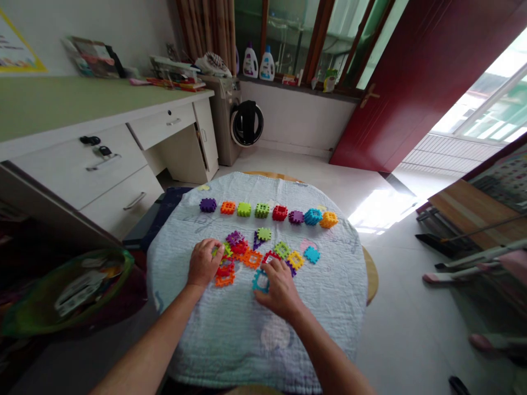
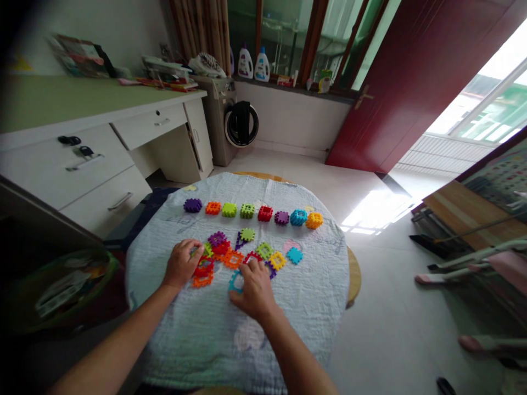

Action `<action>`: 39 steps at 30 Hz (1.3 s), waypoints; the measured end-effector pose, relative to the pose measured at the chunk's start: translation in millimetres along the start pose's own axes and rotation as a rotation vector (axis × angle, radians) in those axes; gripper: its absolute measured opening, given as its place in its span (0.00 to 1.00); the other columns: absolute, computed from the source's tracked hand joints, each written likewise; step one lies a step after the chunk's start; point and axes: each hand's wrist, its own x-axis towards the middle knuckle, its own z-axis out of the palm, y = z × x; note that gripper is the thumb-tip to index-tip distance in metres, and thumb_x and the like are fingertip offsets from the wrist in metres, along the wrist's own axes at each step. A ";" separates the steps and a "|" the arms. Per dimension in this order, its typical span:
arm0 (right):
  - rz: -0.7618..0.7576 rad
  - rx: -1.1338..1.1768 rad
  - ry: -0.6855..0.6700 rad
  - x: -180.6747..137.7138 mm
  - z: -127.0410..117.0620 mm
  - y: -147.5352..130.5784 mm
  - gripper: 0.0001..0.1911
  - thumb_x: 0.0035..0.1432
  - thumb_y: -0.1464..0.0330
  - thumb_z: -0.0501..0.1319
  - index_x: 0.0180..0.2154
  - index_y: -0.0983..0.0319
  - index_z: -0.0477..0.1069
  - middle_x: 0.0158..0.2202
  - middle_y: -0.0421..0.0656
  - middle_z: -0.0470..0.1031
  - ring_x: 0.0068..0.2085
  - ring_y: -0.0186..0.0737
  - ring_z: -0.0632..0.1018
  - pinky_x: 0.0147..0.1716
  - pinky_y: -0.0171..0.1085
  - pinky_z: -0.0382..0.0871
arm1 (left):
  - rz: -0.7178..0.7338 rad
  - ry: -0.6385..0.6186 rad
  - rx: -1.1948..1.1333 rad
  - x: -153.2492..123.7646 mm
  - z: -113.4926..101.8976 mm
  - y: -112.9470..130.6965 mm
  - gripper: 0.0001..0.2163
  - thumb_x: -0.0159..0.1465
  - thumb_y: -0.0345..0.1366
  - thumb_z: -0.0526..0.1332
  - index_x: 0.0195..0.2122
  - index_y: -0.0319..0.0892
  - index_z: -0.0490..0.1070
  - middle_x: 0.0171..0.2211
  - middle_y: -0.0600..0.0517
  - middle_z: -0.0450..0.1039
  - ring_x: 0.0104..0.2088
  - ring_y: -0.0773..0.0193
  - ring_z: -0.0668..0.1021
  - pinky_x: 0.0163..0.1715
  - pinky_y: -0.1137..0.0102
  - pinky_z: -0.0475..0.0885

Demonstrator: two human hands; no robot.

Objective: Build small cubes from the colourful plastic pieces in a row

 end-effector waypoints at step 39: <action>0.267 -0.260 0.110 55.3 -91.4 160.4 0.27 0.44 0.67 0.64 0.49 0.63 0.69 0.44 0.47 0.68 0.44 0.45 0.69 0.45 0.39 0.60 | 0.035 0.007 -0.020 0.6 5.2 -9.2 0.12 0.64 0.45 0.52 0.33 0.45 0.68 0.36 0.47 0.74 0.41 0.53 0.74 0.46 0.58 0.68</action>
